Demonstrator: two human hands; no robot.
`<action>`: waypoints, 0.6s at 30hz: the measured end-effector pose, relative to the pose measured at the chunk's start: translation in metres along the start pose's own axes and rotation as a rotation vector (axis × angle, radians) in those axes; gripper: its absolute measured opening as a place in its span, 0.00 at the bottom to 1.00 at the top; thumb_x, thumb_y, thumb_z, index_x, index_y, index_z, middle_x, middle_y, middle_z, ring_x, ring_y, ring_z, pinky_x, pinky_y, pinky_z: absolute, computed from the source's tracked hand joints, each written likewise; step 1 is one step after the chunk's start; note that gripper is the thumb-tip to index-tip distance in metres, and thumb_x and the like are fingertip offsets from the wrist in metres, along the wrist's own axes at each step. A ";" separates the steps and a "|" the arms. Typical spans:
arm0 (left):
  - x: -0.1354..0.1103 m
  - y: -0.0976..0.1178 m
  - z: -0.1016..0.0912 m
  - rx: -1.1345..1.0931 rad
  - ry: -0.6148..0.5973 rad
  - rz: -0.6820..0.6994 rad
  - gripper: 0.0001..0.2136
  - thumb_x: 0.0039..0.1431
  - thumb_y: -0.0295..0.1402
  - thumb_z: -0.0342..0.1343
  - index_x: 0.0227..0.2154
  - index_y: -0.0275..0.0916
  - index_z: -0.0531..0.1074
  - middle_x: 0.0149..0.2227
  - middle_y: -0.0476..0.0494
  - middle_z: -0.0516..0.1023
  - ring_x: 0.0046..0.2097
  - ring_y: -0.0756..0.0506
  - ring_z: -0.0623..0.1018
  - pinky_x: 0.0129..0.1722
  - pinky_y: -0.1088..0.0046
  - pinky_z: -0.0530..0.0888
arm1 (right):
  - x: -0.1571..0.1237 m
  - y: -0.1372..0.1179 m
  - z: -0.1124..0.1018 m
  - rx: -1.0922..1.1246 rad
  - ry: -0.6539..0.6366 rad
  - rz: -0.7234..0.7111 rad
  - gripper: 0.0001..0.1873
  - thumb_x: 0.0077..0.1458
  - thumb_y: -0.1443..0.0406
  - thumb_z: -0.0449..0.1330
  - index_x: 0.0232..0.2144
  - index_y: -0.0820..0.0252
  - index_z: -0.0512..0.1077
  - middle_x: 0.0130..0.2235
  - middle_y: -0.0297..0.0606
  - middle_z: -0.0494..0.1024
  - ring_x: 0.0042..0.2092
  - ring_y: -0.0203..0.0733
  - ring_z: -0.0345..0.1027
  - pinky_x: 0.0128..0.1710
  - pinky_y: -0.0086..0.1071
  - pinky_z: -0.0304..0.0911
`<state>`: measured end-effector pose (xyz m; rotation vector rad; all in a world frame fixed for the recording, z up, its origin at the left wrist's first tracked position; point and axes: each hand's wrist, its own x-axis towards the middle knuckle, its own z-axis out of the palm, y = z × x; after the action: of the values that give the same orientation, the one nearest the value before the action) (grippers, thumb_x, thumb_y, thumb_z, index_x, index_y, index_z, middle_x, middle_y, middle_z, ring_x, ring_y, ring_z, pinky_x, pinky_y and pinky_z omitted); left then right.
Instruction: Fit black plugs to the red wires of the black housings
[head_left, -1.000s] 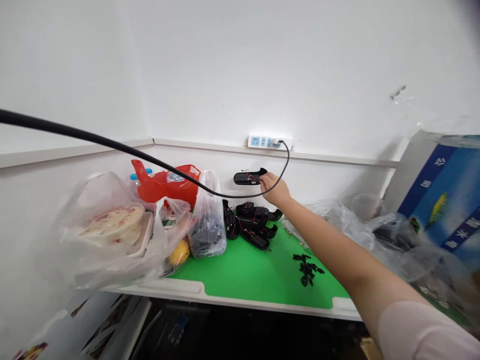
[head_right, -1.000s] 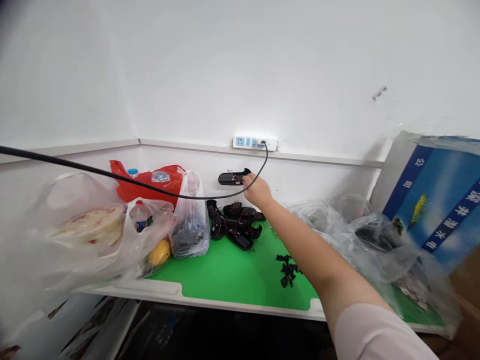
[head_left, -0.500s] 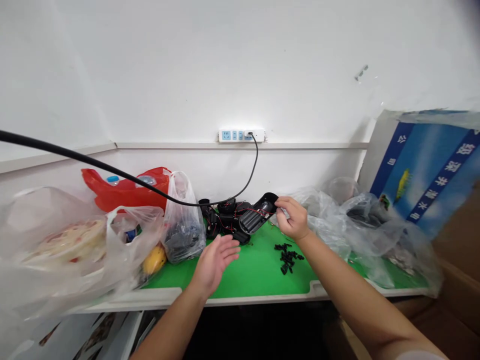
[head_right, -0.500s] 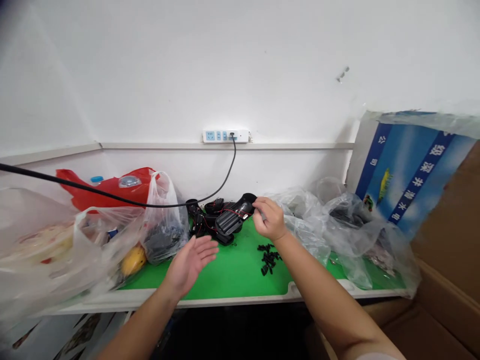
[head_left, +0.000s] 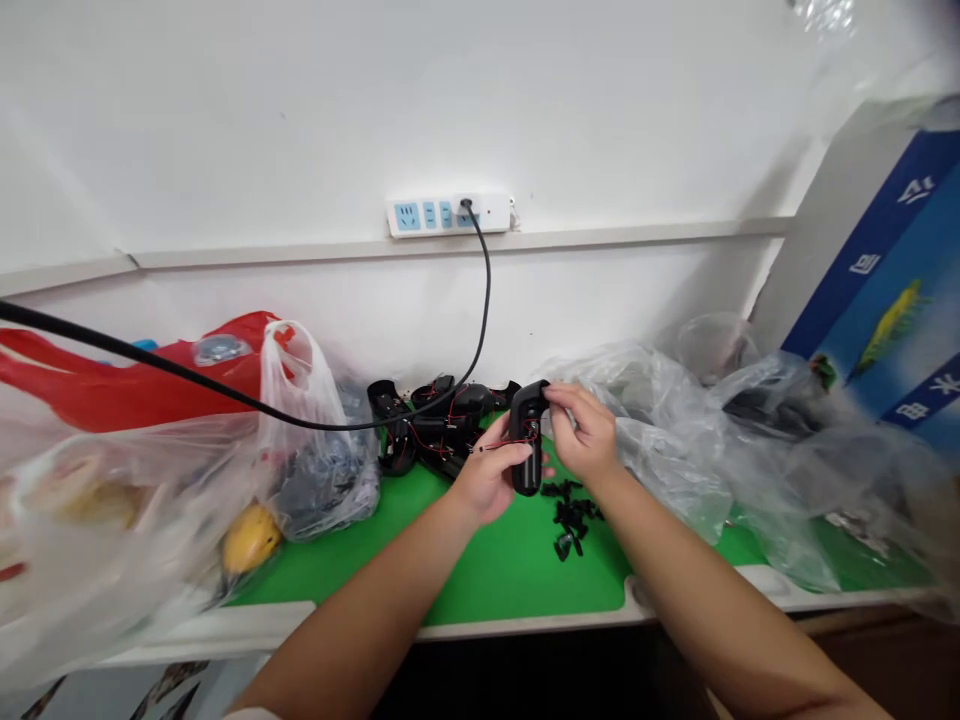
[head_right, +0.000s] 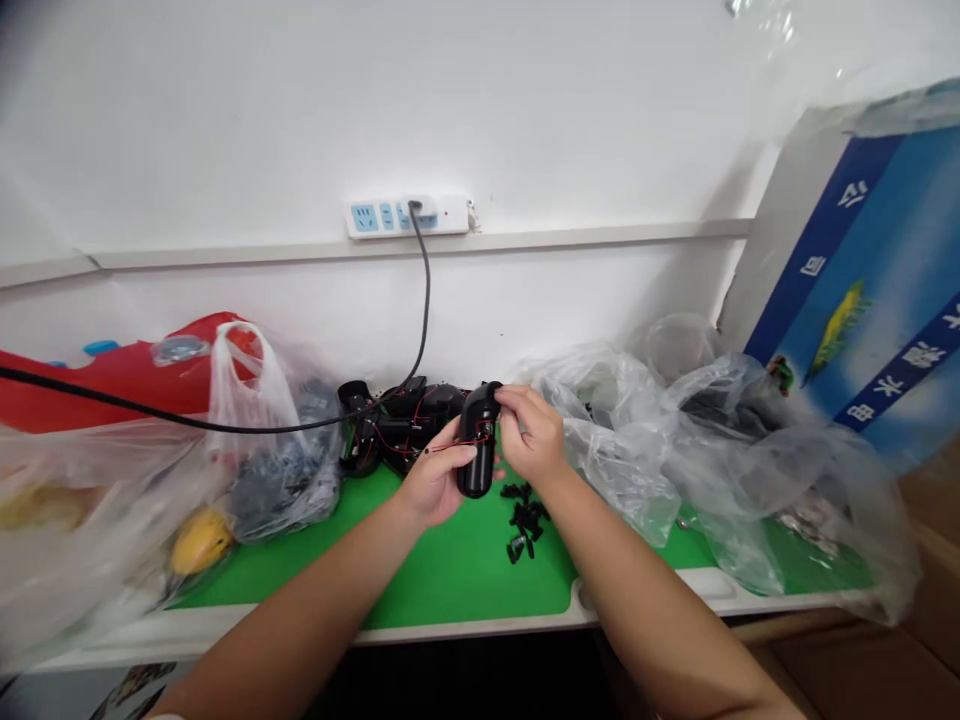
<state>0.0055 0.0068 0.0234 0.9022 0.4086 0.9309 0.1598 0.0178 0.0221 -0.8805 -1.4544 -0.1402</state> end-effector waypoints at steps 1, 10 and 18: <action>0.003 -0.003 -0.004 0.029 0.035 0.041 0.26 0.46 0.28 0.64 0.50 0.44 0.67 0.37 0.47 0.72 0.38 0.45 0.77 0.41 0.60 0.76 | -0.001 0.000 -0.002 0.009 0.030 0.048 0.09 0.56 0.69 0.53 0.36 0.58 0.73 0.40 0.42 0.76 0.44 0.43 0.71 0.47 0.42 0.68; 0.022 -0.003 -0.037 0.432 0.264 0.458 0.39 0.39 0.26 0.68 0.57 0.44 0.60 0.57 0.38 0.65 0.55 0.42 0.70 0.52 0.68 0.69 | -0.009 -0.022 0.004 0.567 -0.586 0.898 0.17 0.52 0.52 0.62 0.29 0.61 0.68 0.24 0.33 0.72 0.23 0.34 0.66 0.22 0.28 0.65; 0.018 -0.002 -0.032 0.456 0.382 0.599 0.37 0.38 0.25 0.68 0.54 0.45 0.62 0.58 0.38 0.61 0.61 0.39 0.64 0.57 0.64 0.66 | -0.019 -0.029 0.009 0.988 -0.766 1.334 0.20 0.49 0.53 0.66 0.31 0.65 0.69 0.28 0.42 0.79 0.30 0.42 0.76 0.30 0.33 0.73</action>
<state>-0.0047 0.0364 0.0037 1.3012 0.7161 1.6129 0.1323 -0.0051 0.0162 -0.8829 -1.0465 1.8960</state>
